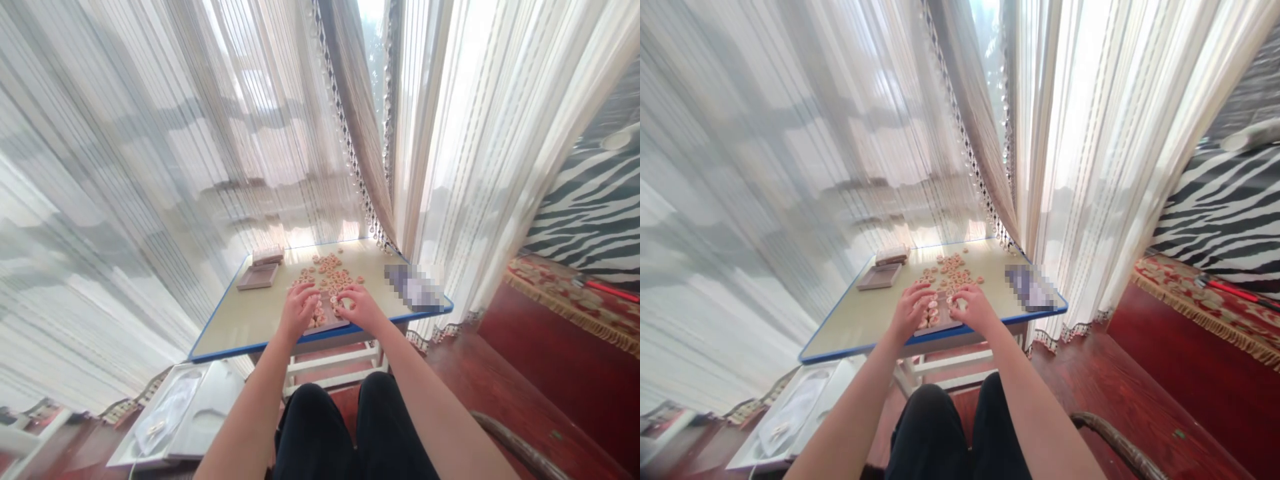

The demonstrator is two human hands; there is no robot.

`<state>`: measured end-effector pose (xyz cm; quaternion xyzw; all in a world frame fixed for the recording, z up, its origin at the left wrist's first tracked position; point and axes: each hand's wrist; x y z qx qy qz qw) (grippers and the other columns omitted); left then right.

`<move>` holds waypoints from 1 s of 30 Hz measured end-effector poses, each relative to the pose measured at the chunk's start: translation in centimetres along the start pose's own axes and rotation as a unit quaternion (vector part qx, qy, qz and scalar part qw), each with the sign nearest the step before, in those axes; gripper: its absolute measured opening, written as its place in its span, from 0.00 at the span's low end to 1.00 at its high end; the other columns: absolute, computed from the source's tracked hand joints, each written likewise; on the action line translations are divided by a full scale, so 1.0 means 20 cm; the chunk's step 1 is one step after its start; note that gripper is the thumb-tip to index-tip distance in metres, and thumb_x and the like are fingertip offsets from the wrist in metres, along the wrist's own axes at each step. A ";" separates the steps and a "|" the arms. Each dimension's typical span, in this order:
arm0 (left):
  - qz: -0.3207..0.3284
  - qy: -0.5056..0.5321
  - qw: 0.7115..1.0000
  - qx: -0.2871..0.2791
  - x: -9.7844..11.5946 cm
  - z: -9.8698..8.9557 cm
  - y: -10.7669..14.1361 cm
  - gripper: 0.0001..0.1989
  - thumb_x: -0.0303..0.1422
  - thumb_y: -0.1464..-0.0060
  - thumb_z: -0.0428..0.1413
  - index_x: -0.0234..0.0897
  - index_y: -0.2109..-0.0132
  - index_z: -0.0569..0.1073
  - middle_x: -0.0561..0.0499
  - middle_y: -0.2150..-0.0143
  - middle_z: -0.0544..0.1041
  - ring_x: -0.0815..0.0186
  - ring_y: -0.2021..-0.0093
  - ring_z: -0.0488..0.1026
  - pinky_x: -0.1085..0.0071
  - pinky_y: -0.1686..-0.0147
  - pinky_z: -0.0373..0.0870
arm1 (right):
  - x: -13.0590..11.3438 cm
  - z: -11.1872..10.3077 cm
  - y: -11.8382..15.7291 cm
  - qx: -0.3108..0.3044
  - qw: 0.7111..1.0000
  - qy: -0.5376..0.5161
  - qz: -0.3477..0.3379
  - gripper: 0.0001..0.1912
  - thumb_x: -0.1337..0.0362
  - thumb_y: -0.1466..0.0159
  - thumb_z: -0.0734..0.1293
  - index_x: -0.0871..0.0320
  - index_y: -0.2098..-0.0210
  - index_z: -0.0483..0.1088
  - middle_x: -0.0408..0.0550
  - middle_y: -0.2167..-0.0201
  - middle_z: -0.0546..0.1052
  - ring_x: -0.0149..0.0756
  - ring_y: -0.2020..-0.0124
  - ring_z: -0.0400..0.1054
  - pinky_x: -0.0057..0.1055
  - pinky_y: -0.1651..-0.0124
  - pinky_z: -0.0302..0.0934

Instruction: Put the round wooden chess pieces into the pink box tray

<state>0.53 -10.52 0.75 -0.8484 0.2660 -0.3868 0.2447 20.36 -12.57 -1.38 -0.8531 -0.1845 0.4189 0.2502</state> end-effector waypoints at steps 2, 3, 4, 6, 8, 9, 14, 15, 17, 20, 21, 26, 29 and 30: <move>-0.051 0.077 0.996 0.018 -0.02 0.00 -0.01 0.15 0.35 0.45 0.45 0.38 0.63 0.77 0.47 0.51 0.74 0.61 0.46 0.65 0.61 0.41 0.56 | 0.01 0.00 0.00 -0.009 1.000 -0.011 0.012 0.10 0.67 0.49 0.68 0.56 0.66 0.75 0.50 0.62 0.70 0.40 0.55 0.64 0.33 0.60 0.64; -0.078 0.112 0.990 0.029 -0.04 0.00 -0.01 0.16 0.35 0.45 0.44 0.37 0.63 0.76 0.46 0.51 0.74 0.62 0.45 0.66 0.61 0.41 0.56 | 0.01 0.00 0.00 -0.014 1.000 -0.017 0.017 0.10 0.67 0.49 0.68 0.56 0.66 0.75 0.50 0.63 0.70 0.39 0.56 0.65 0.32 0.62 0.64; -0.103 0.139 0.984 0.036 -0.05 0.00 -0.02 0.16 0.34 0.45 0.44 0.36 0.62 0.76 0.46 0.51 0.74 0.62 0.45 0.66 0.61 0.41 0.57 | 0.01 0.00 0.00 -0.019 0.999 -0.024 0.020 0.10 0.67 0.49 0.68 0.56 0.66 0.75 0.50 0.63 0.70 0.39 0.56 0.65 0.31 0.62 0.65; -0.137 0.165 0.976 0.036 -0.07 0.01 -0.02 0.17 0.34 0.46 0.44 0.36 0.61 0.76 0.46 0.50 0.74 0.61 0.44 0.65 0.61 0.42 0.58 | 0.02 0.00 0.01 -0.029 0.999 -0.033 0.021 0.10 0.67 0.49 0.68 0.56 0.66 0.75 0.50 0.63 0.70 0.38 0.56 0.65 0.29 0.64 0.65; -0.143 0.160 0.976 0.026 -0.08 0.02 -0.02 0.16 0.34 0.47 0.45 0.36 0.61 0.76 0.46 0.49 0.74 0.60 0.43 0.64 0.60 0.41 0.56 | 0.01 0.00 0.01 -0.037 0.999 -0.034 0.022 0.11 0.67 0.49 0.68 0.56 0.65 0.76 0.50 0.63 0.70 0.38 0.56 0.65 0.29 0.65 0.65; -0.139 0.155 0.978 0.019 -0.08 0.02 -0.02 0.15 0.34 0.48 0.46 0.36 0.62 0.76 0.47 0.48 0.73 0.60 0.42 0.63 0.60 0.41 0.55 | 0.01 0.00 0.01 -0.039 0.999 -0.031 0.022 0.11 0.67 0.49 0.68 0.56 0.65 0.76 0.50 0.63 0.70 0.39 0.56 0.65 0.29 0.65 0.65; -0.154 0.174 0.973 -0.004 -0.05 0.00 -0.02 0.15 0.34 0.48 0.47 0.38 0.67 0.78 0.49 0.46 0.72 0.60 0.41 0.61 0.61 0.40 0.55 | -0.01 -0.01 0.02 -0.038 0.999 -0.014 0.006 0.12 0.67 0.48 0.68 0.55 0.63 0.76 0.48 0.65 0.69 0.38 0.59 0.65 0.32 0.61 0.64; -0.165 0.178 0.970 -0.003 -0.05 0.00 -0.02 0.15 0.34 0.48 0.47 0.38 0.67 0.78 0.49 0.46 0.72 0.60 0.41 0.61 0.61 0.40 0.55 | -0.01 -0.01 0.02 -0.036 0.999 -0.011 0.001 0.12 0.67 0.48 0.68 0.55 0.63 0.76 0.48 0.65 0.69 0.37 0.59 0.65 0.32 0.61 0.64; -0.180 0.177 0.968 -0.004 -0.04 0.00 -0.02 0.15 0.34 0.48 0.47 0.38 0.67 0.78 0.48 0.46 0.72 0.60 0.41 0.62 0.61 0.40 0.56 | -0.01 -0.01 0.02 -0.034 0.999 -0.004 -0.006 0.11 0.66 0.48 0.68 0.55 0.64 0.76 0.48 0.67 0.69 0.37 0.60 0.65 0.33 0.61 0.64; -0.186 0.171 0.967 -0.013 -0.03 0.00 -0.02 0.15 0.35 0.48 0.47 0.38 0.67 0.78 0.48 0.45 0.71 0.60 0.41 0.62 0.62 0.41 0.57 | -0.01 0.00 0.02 -0.027 1.000 0.008 -0.011 0.11 0.67 0.48 0.68 0.56 0.64 0.76 0.48 0.68 0.69 0.38 0.60 0.65 0.34 0.59 0.64; -0.186 0.171 0.967 -0.015 -0.03 0.00 -0.02 0.15 0.35 0.47 0.47 0.38 0.67 0.78 0.49 0.44 0.70 0.60 0.41 0.62 0.62 0.41 0.57 | -0.01 0.00 0.02 -0.027 1.000 0.010 -0.011 0.11 0.67 0.48 0.68 0.56 0.64 0.76 0.48 0.67 0.69 0.38 0.60 0.65 0.34 0.59 0.64; -0.208 0.173 0.963 -0.013 -0.02 0.01 -0.03 0.16 0.34 0.47 0.45 0.39 0.69 0.78 0.51 0.45 0.71 0.61 0.41 0.62 0.62 0.40 0.55 | -0.01 -0.01 0.02 -0.036 0.999 -0.004 0.002 0.12 0.66 0.48 0.68 0.57 0.63 0.75 0.49 0.66 0.69 0.37 0.60 0.65 0.31 0.63 0.65; -0.228 0.157 0.961 0.010 -0.05 0.03 -0.04 0.15 0.36 0.47 0.47 0.38 0.66 0.78 0.48 0.49 0.74 0.61 0.45 0.66 0.63 0.43 0.59 | -0.02 -0.02 0.02 -0.042 0.999 -0.016 0.009 0.12 0.66 0.47 0.67 0.57 0.63 0.75 0.49 0.66 0.69 0.35 0.62 0.66 0.29 0.64 0.65; -0.229 0.149 0.962 0.011 -0.07 0.04 -0.04 0.15 0.37 0.47 0.48 0.37 0.64 0.77 0.47 0.51 0.75 0.61 0.47 0.68 0.63 0.44 0.60 | -0.02 -0.02 0.02 -0.044 0.999 -0.018 0.009 0.12 0.66 0.47 0.67 0.57 0.63 0.75 0.48 0.66 0.70 0.35 0.62 0.66 0.29 0.65 0.65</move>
Point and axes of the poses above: each hand's wrist, its own y-axis away from the middle knuckle, its own z-axis out of the palm, x = y × z
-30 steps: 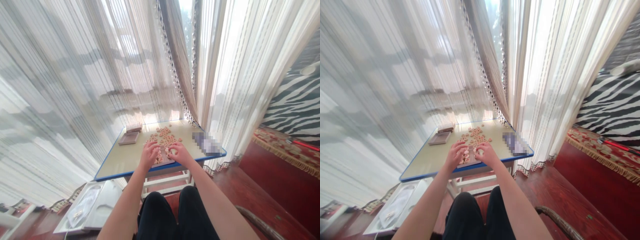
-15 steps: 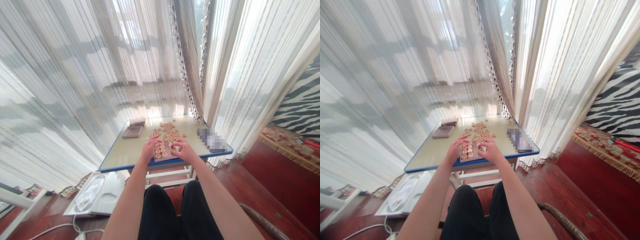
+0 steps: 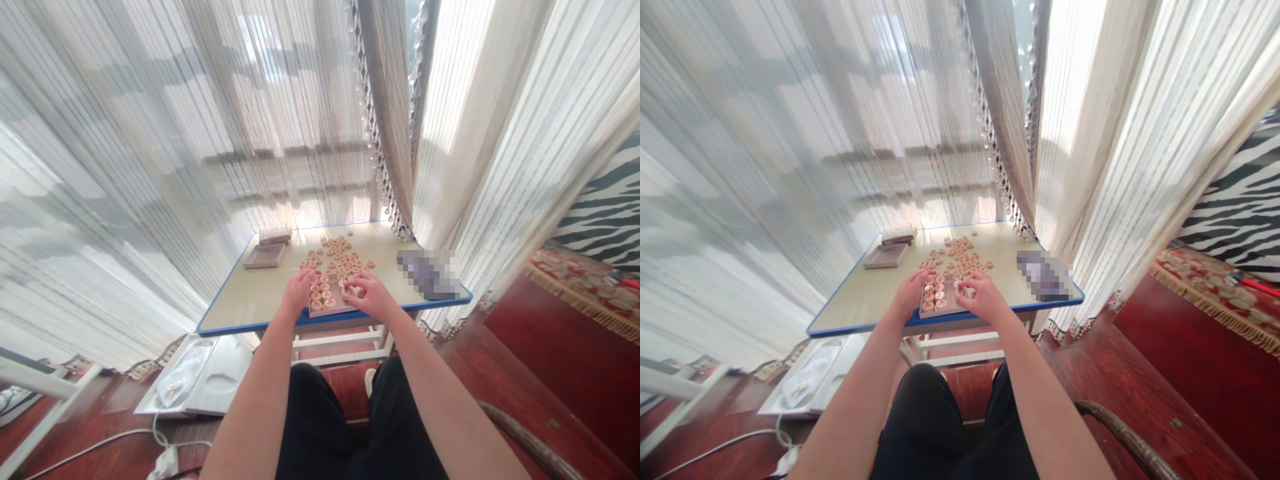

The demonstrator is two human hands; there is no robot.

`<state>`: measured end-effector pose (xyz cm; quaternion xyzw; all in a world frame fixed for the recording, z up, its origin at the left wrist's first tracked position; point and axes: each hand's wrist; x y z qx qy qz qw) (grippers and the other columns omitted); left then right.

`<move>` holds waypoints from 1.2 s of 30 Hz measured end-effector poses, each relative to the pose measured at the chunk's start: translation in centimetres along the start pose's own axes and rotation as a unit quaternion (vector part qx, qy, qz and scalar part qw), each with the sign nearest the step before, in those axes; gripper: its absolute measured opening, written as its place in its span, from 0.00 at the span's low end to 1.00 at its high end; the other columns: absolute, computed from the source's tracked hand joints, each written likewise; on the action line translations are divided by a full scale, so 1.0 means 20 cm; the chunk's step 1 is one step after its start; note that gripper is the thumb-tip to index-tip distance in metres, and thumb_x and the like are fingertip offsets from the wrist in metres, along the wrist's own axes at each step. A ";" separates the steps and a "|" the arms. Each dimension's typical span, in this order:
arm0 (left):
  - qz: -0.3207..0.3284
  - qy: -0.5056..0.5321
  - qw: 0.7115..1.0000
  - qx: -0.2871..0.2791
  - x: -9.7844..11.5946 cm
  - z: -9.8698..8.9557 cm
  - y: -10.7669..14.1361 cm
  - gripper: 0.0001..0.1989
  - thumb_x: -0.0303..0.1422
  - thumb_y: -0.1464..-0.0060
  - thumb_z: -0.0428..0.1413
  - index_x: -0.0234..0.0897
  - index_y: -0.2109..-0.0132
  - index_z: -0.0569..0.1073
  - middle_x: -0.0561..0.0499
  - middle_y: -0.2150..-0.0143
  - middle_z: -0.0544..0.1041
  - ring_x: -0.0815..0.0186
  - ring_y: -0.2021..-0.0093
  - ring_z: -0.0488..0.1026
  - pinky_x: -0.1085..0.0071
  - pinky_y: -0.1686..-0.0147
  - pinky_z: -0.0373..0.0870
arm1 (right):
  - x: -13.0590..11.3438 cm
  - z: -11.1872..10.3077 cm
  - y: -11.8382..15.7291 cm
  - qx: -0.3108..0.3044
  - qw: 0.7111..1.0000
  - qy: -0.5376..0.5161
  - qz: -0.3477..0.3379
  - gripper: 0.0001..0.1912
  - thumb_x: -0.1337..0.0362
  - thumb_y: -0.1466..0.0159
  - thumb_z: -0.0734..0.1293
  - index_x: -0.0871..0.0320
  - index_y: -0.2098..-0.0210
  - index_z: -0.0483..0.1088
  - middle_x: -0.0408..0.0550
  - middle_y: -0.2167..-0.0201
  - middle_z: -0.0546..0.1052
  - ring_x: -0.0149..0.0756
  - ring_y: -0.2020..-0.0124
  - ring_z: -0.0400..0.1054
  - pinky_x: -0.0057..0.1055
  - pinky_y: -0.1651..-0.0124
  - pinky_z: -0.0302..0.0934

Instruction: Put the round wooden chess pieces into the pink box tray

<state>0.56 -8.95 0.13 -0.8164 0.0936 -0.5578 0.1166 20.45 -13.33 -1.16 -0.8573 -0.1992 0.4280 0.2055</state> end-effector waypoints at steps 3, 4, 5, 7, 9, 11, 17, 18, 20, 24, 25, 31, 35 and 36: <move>-0.011 -0.018 1.000 0.004 -0.02 0.01 -0.02 0.17 0.40 0.46 0.47 0.37 0.59 0.76 0.47 0.53 0.77 0.61 0.50 0.70 0.65 0.47 0.63 | 0.00 0.00 0.00 0.003 1.000 0.002 -0.007 0.11 0.66 0.47 0.67 0.58 0.63 0.75 0.48 0.67 0.70 0.35 0.63 0.66 0.28 0.65 0.64; -0.017 -0.022 1.000 0.008 -0.03 0.01 -0.02 0.17 0.40 0.46 0.47 0.37 0.59 0.76 0.47 0.53 0.77 0.61 0.49 0.70 0.65 0.47 0.62 | 0.00 0.00 0.00 0.005 1.000 0.004 -0.011 0.11 0.66 0.47 0.67 0.58 0.63 0.75 0.48 0.67 0.70 0.35 0.63 0.66 0.28 0.65 0.64; -0.022 -0.025 0.999 0.013 -0.03 0.01 -0.02 0.18 0.40 0.46 0.47 0.37 0.59 0.76 0.47 0.53 0.77 0.61 0.49 0.70 0.66 0.47 0.62 | 0.00 0.00 0.00 0.007 1.000 0.007 -0.016 0.11 0.66 0.47 0.67 0.58 0.64 0.75 0.48 0.67 0.70 0.35 0.63 0.66 0.29 0.64 0.64; -0.027 -0.029 0.999 0.019 -0.03 0.01 -0.02 0.18 0.41 0.47 0.47 0.37 0.59 0.77 0.48 0.52 0.76 0.61 0.48 0.69 0.66 0.46 0.61 | 0.01 0.01 0.00 0.012 1.000 0.015 -0.024 0.10 0.66 0.47 0.67 0.57 0.65 0.75 0.47 0.68 0.70 0.35 0.62 0.66 0.29 0.63 0.64; -0.028 -0.028 0.999 0.019 -0.03 0.01 -0.02 0.18 0.41 0.47 0.47 0.37 0.60 0.77 0.48 0.53 0.76 0.61 0.48 0.69 0.67 0.46 0.61 | 0.01 0.01 0.00 0.014 0.999 0.023 -0.029 0.09 0.66 0.47 0.67 0.57 0.66 0.75 0.47 0.68 0.70 0.36 0.62 0.65 0.30 0.62 0.64; -0.027 -0.028 0.999 0.017 -0.03 0.01 -0.02 0.18 0.42 0.47 0.47 0.37 0.61 0.77 0.48 0.53 0.77 0.61 0.49 0.69 0.67 0.47 0.61 | 0.02 0.01 0.01 0.016 0.999 0.030 -0.030 0.07 0.66 0.47 0.67 0.57 0.68 0.75 0.48 0.69 0.70 0.36 0.61 0.65 0.30 0.62 0.63; -0.032 -0.018 0.999 0.020 -0.03 0.01 -0.02 0.18 0.40 0.47 0.45 0.38 0.64 0.78 0.49 0.57 0.78 0.62 0.52 0.71 0.67 0.49 0.64 | 0.01 0.01 0.01 0.015 0.999 0.028 -0.023 0.05 0.65 0.46 0.67 0.56 0.70 0.74 0.47 0.69 0.70 0.35 0.62 0.65 0.29 0.62 0.63; -0.030 -0.011 0.999 0.022 -0.02 0.01 -0.01 0.18 0.39 0.47 0.44 0.38 0.65 0.78 0.49 0.58 0.78 0.62 0.52 0.71 0.67 0.49 0.64 | 0.01 0.01 0.01 0.014 0.999 0.028 -0.023 0.05 0.65 0.46 0.67 0.57 0.70 0.74 0.47 0.70 0.70 0.35 0.62 0.65 0.29 0.61 0.63; -0.028 0.004 0.999 0.025 -0.02 0.01 -0.01 0.18 0.38 0.47 0.44 0.37 0.66 0.77 0.49 0.58 0.78 0.62 0.52 0.71 0.67 0.49 0.63 | 0.00 0.01 0.01 0.014 0.999 0.028 -0.024 0.05 0.65 0.46 0.67 0.57 0.70 0.74 0.46 0.70 0.70 0.34 0.62 0.65 0.30 0.59 0.62; -0.037 0.038 0.998 0.028 -0.04 0.02 -0.01 0.19 0.39 0.48 0.44 0.35 0.65 0.77 0.47 0.59 0.78 0.61 0.55 0.72 0.66 0.52 0.65 | -0.01 0.00 0.00 0.020 0.999 0.027 -0.018 0.05 0.65 0.46 0.67 0.57 0.70 0.74 0.46 0.70 0.70 0.35 0.62 0.65 0.31 0.58 0.62; -0.038 0.043 0.998 0.030 -0.05 0.02 -0.02 0.19 0.39 0.48 0.44 0.35 0.65 0.77 0.47 0.60 0.78 0.61 0.55 0.72 0.66 0.53 0.66 | -0.01 0.00 0.00 0.021 0.999 0.025 -0.016 0.05 0.65 0.46 0.67 0.57 0.70 0.74 0.46 0.70 0.70 0.35 0.62 0.65 0.31 0.58 0.62; -0.044 0.065 0.996 0.047 -0.09 0.02 -0.04 0.18 0.39 0.48 0.46 0.36 0.65 0.77 0.47 0.60 0.78 0.60 0.56 0.72 0.65 0.52 0.65 | 0.00 0.00 0.00 0.028 0.999 0.016 -0.015 0.05 0.63 0.46 0.67 0.57 0.70 0.74 0.46 0.70 0.70 0.35 0.62 0.66 0.32 0.57 0.62; -0.021 0.118 0.987 0.106 -0.04 0.01 -0.01 0.18 0.41 0.47 0.47 0.35 0.69 0.76 0.46 0.62 0.78 0.61 0.57 0.73 0.65 0.55 0.66 | 0.01 0.00 0.00 0.042 0.999 0.016 -0.025 0.06 0.62 0.45 0.66 0.57 0.70 0.74 0.47 0.70 0.71 0.36 0.63 0.66 0.34 0.55 0.61; 0.002 0.138 0.979 0.148 -0.02 0.00 0.00 0.17 0.41 0.47 0.47 0.35 0.70 0.75 0.47 0.65 0.78 0.63 0.59 0.73 0.66 0.56 0.67 | 0.02 0.00 0.00 0.044 0.999 0.014 -0.028 0.06 0.63 0.44 0.66 0.57 0.70 0.74 0.47 0.70 0.71 0.36 0.63 0.67 0.35 0.54 0.61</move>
Point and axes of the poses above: each hand's wrist, its own y-axis away from the middle knuckle, its own z-axis out of the palm, x = y × z
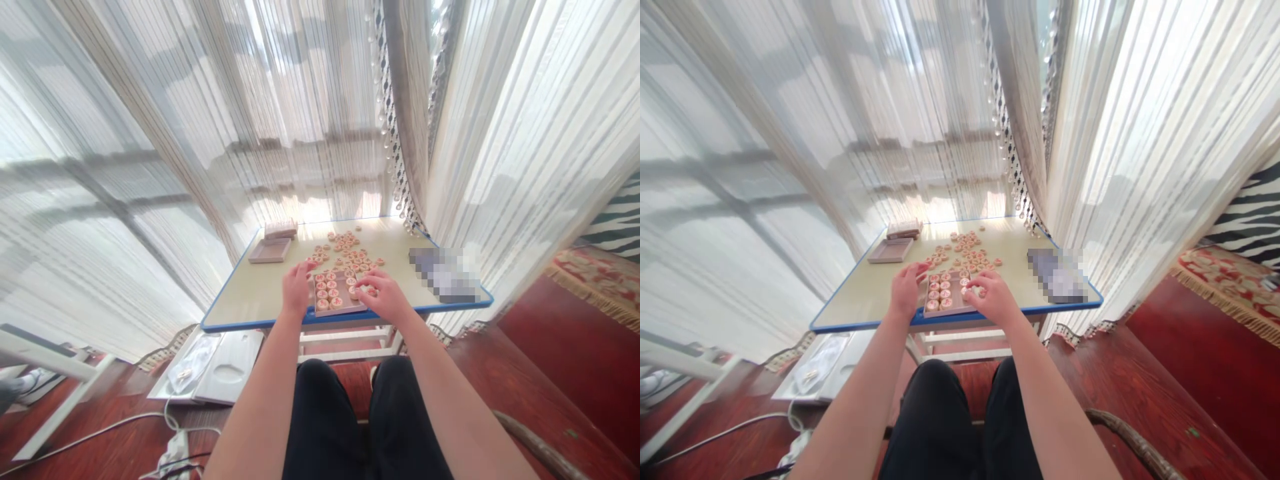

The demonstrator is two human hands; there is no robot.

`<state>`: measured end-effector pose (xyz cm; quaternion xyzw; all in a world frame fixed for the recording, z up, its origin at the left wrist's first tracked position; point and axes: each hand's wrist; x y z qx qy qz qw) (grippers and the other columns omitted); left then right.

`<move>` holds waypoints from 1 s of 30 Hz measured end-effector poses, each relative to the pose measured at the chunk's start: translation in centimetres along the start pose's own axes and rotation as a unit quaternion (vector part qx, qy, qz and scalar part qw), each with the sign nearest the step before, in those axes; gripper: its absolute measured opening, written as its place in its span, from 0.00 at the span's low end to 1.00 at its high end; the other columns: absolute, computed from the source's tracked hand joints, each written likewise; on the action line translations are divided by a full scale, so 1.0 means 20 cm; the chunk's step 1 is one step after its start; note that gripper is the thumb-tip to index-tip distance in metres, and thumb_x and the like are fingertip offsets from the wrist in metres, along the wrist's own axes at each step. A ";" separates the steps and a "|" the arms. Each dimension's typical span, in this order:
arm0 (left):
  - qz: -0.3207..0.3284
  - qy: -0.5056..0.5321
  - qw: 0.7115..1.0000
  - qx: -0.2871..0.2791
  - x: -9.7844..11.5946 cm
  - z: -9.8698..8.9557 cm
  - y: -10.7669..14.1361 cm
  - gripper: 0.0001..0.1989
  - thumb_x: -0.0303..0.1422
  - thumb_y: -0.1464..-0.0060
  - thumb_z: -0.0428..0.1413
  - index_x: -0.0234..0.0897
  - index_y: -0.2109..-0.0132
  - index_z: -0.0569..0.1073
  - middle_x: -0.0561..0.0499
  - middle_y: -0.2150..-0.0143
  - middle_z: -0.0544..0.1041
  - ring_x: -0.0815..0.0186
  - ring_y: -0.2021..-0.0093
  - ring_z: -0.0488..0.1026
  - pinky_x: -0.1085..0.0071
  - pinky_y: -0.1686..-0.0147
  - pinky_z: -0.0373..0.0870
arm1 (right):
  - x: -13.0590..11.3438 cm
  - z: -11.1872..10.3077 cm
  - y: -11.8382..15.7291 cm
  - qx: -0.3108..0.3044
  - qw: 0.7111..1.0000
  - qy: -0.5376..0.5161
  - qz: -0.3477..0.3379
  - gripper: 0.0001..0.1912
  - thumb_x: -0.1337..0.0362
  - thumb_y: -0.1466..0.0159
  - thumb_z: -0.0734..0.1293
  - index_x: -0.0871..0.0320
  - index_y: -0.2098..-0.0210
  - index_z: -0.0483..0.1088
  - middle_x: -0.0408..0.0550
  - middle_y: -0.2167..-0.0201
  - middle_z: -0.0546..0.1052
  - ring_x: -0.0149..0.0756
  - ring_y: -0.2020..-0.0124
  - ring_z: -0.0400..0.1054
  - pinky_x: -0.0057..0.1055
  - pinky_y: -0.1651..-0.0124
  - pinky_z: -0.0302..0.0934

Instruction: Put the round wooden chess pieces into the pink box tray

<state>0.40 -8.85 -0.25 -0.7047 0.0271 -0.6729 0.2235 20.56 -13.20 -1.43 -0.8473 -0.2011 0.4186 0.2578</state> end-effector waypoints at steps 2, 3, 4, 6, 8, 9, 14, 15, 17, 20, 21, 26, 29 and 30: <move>0.080 0.008 0.994 0.068 0.05 -0.02 0.02 0.16 0.38 0.46 0.47 0.36 0.74 0.72 0.50 0.71 0.76 0.65 0.62 0.73 0.68 0.55 0.65 | 0.00 0.00 0.00 0.006 1.000 -0.011 0.000 0.06 0.63 0.44 0.65 0.57 0.70 0.74 0.47 0.69 0.72 0.37 0.62 0.67 0.36 0.53 0.60; 0.102 0.005 0.993 0.067 0.08 -0.02 0.03 0.15 0.38 0.46 0.48 0.36 0.75 0.71 0.51 0.73 0.75 0.66 0.64 0.72 0.68 0.55 0.65 | 0.00 0.00 0.01 0.010 1.000 -0.018 0.003 0.06 0.63 0.44 0.65 0.57 0.70 0.74 0.47 0.69 0.72 0.37 0.62 0.67 0.36 0.54 0.60; 0.115 0.008 0.992 0.052 0.11 -0.03 0.03 0.15 0.38 0.47 0.49 0.36 0.76 0.71 0.51 0.73 0.75 0.66 0.66 0.72 0.69 0.57 0.66 | 0.00 0.00 0.01 0.016 1.000 -0.023 0.006 0.06 0.63 0.43 0.65 0.57 0.70 0.74 0.47 0.69 0.71 0.37 0.63 0.67 0.36 0.54 0.61; 0.132 0.022 0.990 0.040 0.15 -0.03 0.00 0.15 0.37 0.46 0.49 0.36 0.76 0.71 0.52 0.74 0.74 0.67 0.68 0.71 0.70 0.59 0.66 | -0.01 0.00 0.01 0.019 1.000 -0.021 0.001 0.07 0.64 0.43 0.64 0.57 0.69 0.74 0.48 0.69 0.71 0.37 0.63 0.67 0.36 0.55 0.61; 0.146 0.040 0.988 0.034 0.19 -0.01 -0.06 0.15 0.37 0.46 0.48 0.36 0.76 0.71 0.52 0.75 0.73 0.68 0.69 0.70 0.71 0.62 0.66 | -0.03 0.00 -0.01 -0.009 0.999 -0.004 -0.031 0.07 0.64 0.43 0.64 0.57 0.67 0.74 0.48 0.68 0.70 0.37 0.63 0.66 0.36 0.55 0.61; 0.153 0.044 0.987 0.028 0.21 0.00 -0.11 0.15 0.37 0.46 0.48 0.36 0.76 0.71 0.52 0.76 0.72 0.68 0.70 0.69 0.71 0.63 0.66 | -0.04 -0.01 -0.04 -0.037 0.998 0.005 -0.054 0.08 0.64 0.43 0.64 0.57 0.65 0.74 0.48 0.68 0.70 0.37 0.62 0.66 0.36 0.55 0.61; 0.180 0.002 0.984 -0.006 0.30 0.12 -0.39 0.18 0.35 0.48 0.47 0.36 0.83 0.64 0.53 0.82 0.66 0.70 0.76 0.65 0.72 0.69 0.64 | -0.07 -0.03 -0.34 -0.123 0.984 0.055 -0.116 0.09 0.63 0.43 0.65 0.55 0.64 0.75 0.49 0.64 0.72 0.37 0.61 0.66 0.37 0.55 0.60; 0.185 -0.019 0.983 -0.003 0.30 0.15 -0.44 0.18 0.35 0.48 0.46 0.36 0.83 0.64 0.53 0.82 0.66 0.70 0.76 0.65 0.72 0.69 0.64 | -0.05 -0.02 -0.42 -0.125 0.984 0.063 -0.111 0.10 0.63 0.43 0.65 0.55 0.63 0.75 0.49 0.64 0.72 0.37 0.61 0.66 0.37 0.55 0.61; 0.184 -0.064 0.981 0.007 0.27 0.20 -0.52 0.18 0.36 0.47 0.45 0.37 0.83 0.63 0.53 0.82 0.66 0.70 0.76 0.65 0.72 0.69 0.64 | 0.00 0.01 -0.57 -0.132 0.983 0.079 -0.097 0.10 0.63 0.43 0.65 0.55 0.63 0.75 0.48 0.64 0.72 0.36 0.62 0.67 0.36 0.55 0.61; 0.148 -0.156 0.977 -0.010 0.13 0.25 -0.58 0.17 0.37 0.48 0.44 0.38 0.82 0.62 0.54 0.82 0.66 0.69 0.76 0.64 0.72 0.70 0.63 | 0.11 0.10 -0.70 -0.095 0.989 0.103 -0.047 0.10 0.63 0.42 0.64 0.56 0.64 0.76 0.49 0.66 0.73 0.37 0.62 0.67 0.34 0.55 0.61; 0.132 -0.189 0.973 -0.030 0.07 0.26 -0.59 0.17 0.37 0.48 0.44 0.38 0.81 0.63 0.54 0.82 0.66 0.69 0.76 0.64 0.73 0.71 0.62 | 0.15 0.13 -0.71 -0.077 0.991 0.104 -0.042 0.11 0.64 0.42 0.63 0.57 0.64 0.76 0.49 0.66 0.73 0.37 0.61 0.67 0.34 0.55 0.61; 0.081 -0.219 0.966 -0.113 -0.11 0.24 -0.61 0.15 0.37 0.49 0.44 0.38 0.78 0.68 0.54 0.79 0.71 0.68 0.75 0.67 0.72 0.71 0.62 | 0.23 0.21 -0.68 -0.115 0.981 0.152 -0.045 0.13 0.64 0.42 0.62 0.55 0.61 0.76 0.49 0.66 0.74 0.39 0.59 0.66 0.36 0.53 0.59; 0.064 -0.198 0.973 -0.097 -0.09 0.23 -0.63 0.15 0.36 0.48 0.43 0.38 0.77 0.68 0.54 0.79 0.71 0.68 0.74 0.68 0.73 0.71 0.62 | 0.22 0.22 -0.67 -0.127 0.978 0.163 -0.014 0.14 0.63 0.42 0.62 0.55 0.60 0.76 0.50 0.65 0.74 0.39 0.60 0.66 0.36 0.55 0.60; 0.064 -0.199 0.973 -0.095 -0.08 0.24 -0.63 0.15 0.36 0.48 0.43 0.38 0.77 0.68 0.54 0.79 0.71 0.68 0.74 0.68 0.73 0.71 0.62 | 0.22 0.22 -0.67 -0.130 0.978 0.162 -0.007 0.14 0.63 0.42 0.62 0.55 0.60 0.75 0.49 0.64 0.74 0.39 0.60 0.66 0.36 0.55 0.60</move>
Point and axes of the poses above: each hand's wrist, its own y-axis away from the middle knuckle, its own z-axis out of the palm, x = y × z
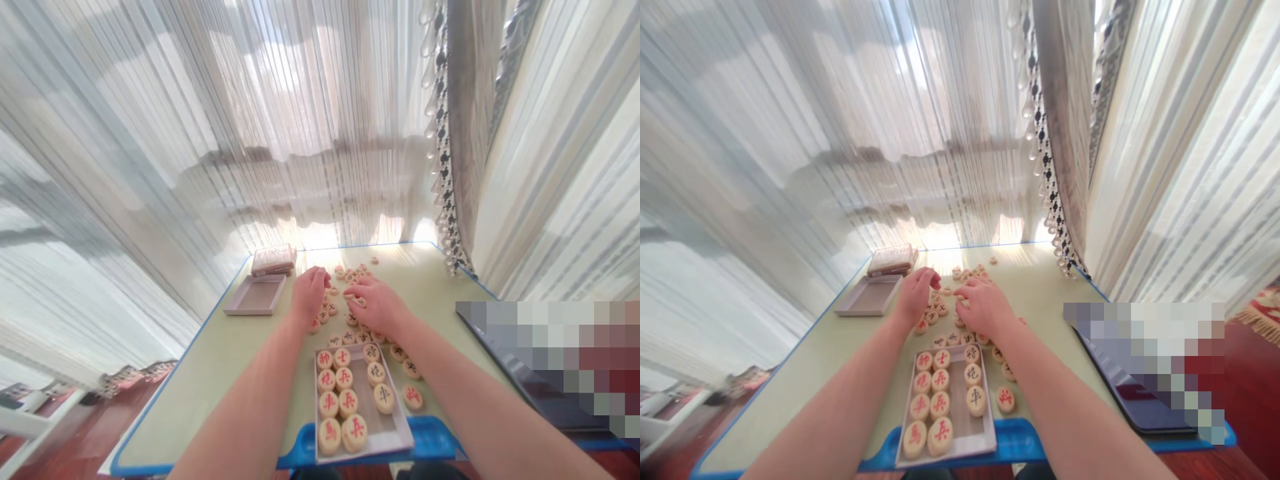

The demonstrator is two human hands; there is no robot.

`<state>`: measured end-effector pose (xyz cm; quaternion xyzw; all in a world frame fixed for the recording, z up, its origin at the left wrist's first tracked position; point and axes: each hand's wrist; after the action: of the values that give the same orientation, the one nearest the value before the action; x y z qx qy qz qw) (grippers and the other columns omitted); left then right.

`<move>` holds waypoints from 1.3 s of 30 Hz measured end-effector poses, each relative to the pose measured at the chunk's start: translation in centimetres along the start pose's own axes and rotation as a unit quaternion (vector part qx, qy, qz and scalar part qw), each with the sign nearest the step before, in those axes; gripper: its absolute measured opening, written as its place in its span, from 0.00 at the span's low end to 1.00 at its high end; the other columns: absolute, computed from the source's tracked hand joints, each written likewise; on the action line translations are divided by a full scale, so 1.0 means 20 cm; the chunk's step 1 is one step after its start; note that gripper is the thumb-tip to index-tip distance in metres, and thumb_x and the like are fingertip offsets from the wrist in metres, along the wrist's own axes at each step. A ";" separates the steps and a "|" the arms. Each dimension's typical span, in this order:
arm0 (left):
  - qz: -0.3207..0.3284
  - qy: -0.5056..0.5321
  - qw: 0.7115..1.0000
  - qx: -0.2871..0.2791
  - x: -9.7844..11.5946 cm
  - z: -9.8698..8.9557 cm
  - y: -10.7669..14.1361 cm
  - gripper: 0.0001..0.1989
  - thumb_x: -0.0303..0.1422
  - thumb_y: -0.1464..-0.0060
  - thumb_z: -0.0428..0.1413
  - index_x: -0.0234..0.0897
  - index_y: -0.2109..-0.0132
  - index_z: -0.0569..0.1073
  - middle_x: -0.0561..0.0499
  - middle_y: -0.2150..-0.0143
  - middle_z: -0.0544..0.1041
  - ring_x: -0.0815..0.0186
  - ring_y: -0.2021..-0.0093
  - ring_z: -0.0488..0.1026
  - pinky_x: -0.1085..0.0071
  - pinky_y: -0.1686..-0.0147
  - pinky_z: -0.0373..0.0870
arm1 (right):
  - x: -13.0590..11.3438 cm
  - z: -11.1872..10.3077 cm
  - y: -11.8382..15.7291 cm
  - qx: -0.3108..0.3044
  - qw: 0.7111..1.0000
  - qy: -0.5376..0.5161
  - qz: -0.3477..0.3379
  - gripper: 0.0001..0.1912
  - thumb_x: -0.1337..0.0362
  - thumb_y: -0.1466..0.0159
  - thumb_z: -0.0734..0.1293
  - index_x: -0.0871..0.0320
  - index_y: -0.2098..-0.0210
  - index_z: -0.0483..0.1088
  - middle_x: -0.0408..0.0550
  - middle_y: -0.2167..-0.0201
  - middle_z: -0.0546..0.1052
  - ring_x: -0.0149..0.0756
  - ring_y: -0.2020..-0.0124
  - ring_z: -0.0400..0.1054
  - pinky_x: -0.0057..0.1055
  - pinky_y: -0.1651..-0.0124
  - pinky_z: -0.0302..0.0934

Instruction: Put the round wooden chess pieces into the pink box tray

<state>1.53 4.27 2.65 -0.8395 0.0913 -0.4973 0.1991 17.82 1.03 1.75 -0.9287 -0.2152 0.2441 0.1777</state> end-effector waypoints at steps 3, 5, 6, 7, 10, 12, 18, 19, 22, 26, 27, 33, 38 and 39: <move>0.018 -0.036 0.999 0.001 0.02 0.01 0.00 0.16 0.36 0.46 0.42 0.38 0.77 0.67 0.54 0.79 0.71 0.68 0.74 0.68 0.72 0.72 0.61 | 0.00 0.01 -0.01 0.000 1.000 -0.011 0.020 0.13 0.63 0.41 0.61 0.56 0.61 0.75 0.49 0.64 0.74 0.39 0.59 0.65 0.35 0.55 0.60; 0.032 -0.086 0.996 -0.004 0.02 0.02 0.00 0.16 0.36 0.45 0.42 0.39 0.76 0.68 0.53 0.78 0.72 0.67 0.73 0.68 0.71 0.71 0.60 | -0.01 0.01 -0.02 0.001 1.000 -0.009 0.029 0.13 0.63 0.41 0.61 0.56 0.62 0.75 0.50 0.63 0.75 0.39 0.59 0.66 0.34 0.55 0.59; 0.036 -0.114 0.993 -0.009 0.02 0.03 0.00 0.15 0.36 0.45 0.42 0.39 0.75 0.69 0.52 0.76 0.72 0.66 0.73 0.68 0.71 0.71 0.60 | -0.01 0.01 -0.02 0.004 0.999 -0.007 0.032 0.13 0.63 0.41 0.61 0.56 0.62 0.75 0.50 0.63 0.75 0.39 0.59 0.66 0.34 0.55 0.59; 0.037 -0.142 0.989 -0.013 0.01 0.03 -0.01 0.15 0.35 0.45 0.43 0.39 0.72 0.70 0.51 0.74 0.74 0.65 0.71 0.69 0.70 0.69 0.61 | -0.02 0.00 -0.02 0.010 0.999 -0.007 0.036 0.13 0.63 0.41 0.61 0.56 0.61 0.75 0.50 0.62 0.75 0.39 0.59 0.66 0.34 0.54 0.58; 0.025 -0.240 0.970 -0.036 -0.02 0.03 -0.02 0.14 0.30 0.48 0.45 0.38 0.60 0.73 0.46 0.64 0.76 0.60 0.62 0.70 0.68 0.62 0.63 | 0.00 -0.02 -0.01 0.050 0.995 -0.016 0.087 0.15 0.63 0.41 0.60 0.56 0.57 0.72 0.50 0.59 0.75 0.39 0.59 0.67 0.34 0.54 0.57; 0.006 -0.303 0.951 -0.067 -0.04 0.03 -0.03 0.20 0.26 0.52 0.47 0.38 0.52 0.72 0.42 0.57 0.75 0.58 0.57 0.70 0.66 0.58 0.63 | 0.04 -0.04 0.00 0.075 0.986 -0.006 0.149 0.16 0.63 0.41 0.60 0.57 0.54 0.70 0.52 0.59 0.75 0.41 0.60 0.68 0.35 0.56 0.58; -0.005 -0.322 0.938 -0.130 -0.07 0.03 -0.03 0.20 0.26 0.52 0.46 0.35 0.53 0.73 0.41 0.57 0.76 0.58 0.56 0.71 0.66 0.55 0.64 | 0.29 0.05 0.01 0.077 0.963 0.055 0.251 0.12 0.62 0.44 0.62 0.57 0.63 0.73 0.58 0.69 0.75 0.45 0.66 0.69 0.38 0.63 0.58; -0.003 -0.308 0.942 -0.130 -0.07 0.03 -0.03 0.19 0.27 0.52 0.46 0.35 0.54 0.74 0.41 0.58 0.76 0.58 0.57 0.72 0.67 0.56 0.65 | 0.32 0.06 0.00 0.068 0.967 0.049 0.242 0.11 0.62 0.44 0.62 0.57 0.65 0.73 0.58 0.71 0.75 0.45 0.67 0.69 0.38 0.64 0.58; 0.001 -0.270 0.953 -0.136 -0.07 0.02 -0.03 0.15 0.29 0.52 0.48 0.37 0.59 0.76 0.43 0.62 0.78 0.59 0.63 0.73 0.68 0.61 0.67 | 0.33 0.06 -0.01 0.041 0.973 0.040 0.225 0.10 0.65 0.45 0.61 0.56 0.69 0.74 0.54 0.76 0.75 0.42 0.71 0.70 0.34 0.68 0.59; 0.004 -0.265 0.952 -0.151 -0.07 0.02 -0.03 0.15 0.31 0.52 0.48 0.39 0.61 0.77 0.45 0.63 0.79 0.59 0.64 0.74 0.68 0.62 0.68 | 0.22 -0.03 -0.02 -0.014 0.964 0.022 0.265 0.11 0.67 0.46 0.60 0.57 0.78 0.73 0.53 0.79 0.75 0.42 0.74 0.69 0.33 0.72 0.58; 0.005 -0.262 0.952 -0.156 -0.07 0.02 -0.03 0.16 0.32 0.51 0.48 0.39 0.60 0.77 0.45 0.63 0.79 0.58 0.63 0.74 0.67 0.62 0.68 | 0.19 -0.05 -0.02 -0.019 0.962 0.012 0.272 0.12 0.68 0.46 0.59 0.56 0.80 0.72 0.53 0.80 0.74 0.42 0.75 0.69 0.34 0.71 0.57; 0.062 -0.249 0.955 -0.147 -0.07 0.03 -0.03 0.15 0.32 0.49 0.47 0.39 0.62 0.78 0.46 0.57 0.77 0.58 0.55 0.72 0.66 0.52 0.65 | 0.12 -0.06 -0.01 0.025 0.968 -0.039 0.247 0.13 0.67 0.45 0.59 0.56 0.80 0.73 0.49 0.82 0.74 0.37 0.79 0.67 0.30 0.75 0.55; 0.116 -0.174 0.962 -0.177 -0.03 0.05 -0.01 0.13 0.32 0.52 0.50 0.42 0.65 0.79 0.50 0.57 0.78 0.59 0.54 0.72 0.67 0.49 0.65 | 0.19 -0.06 -0.02 0.071 0.965 0.016 0.252 0.12 0.68 0.46 0.60 0.57 0.71 0.76 0.51 0.73 0.78 0.39 0.71 0.70 0.30 0.71 0.57; 0.122 -0.171 0.958 -0.194 -0.02 0.05 0.00 0.13 0.32 0.52 0.50 0.43 0.66 0.79 0.51 0.58 0.78 0.59 0.54 0.72 0.67 0.49 0.65 | 0.20 -0.06 -0.03 0.051 0.964 0.017 0.259 0.12 0.68 0.46 0.61 0.56 0.71 0.76 0.52 0.72 0.78 0.39 0.71 0.70 0.30 0.71 0.58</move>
<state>2.09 4.71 1.89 -0.9168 0.2523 -0.2913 0.1047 21.42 3.14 1.41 -0.9464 0.0488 0.2769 0.1591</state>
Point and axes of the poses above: each hand's wrist, its own y-axis away from the middle knuckle, its own z-axis out of the palm, x = y × z
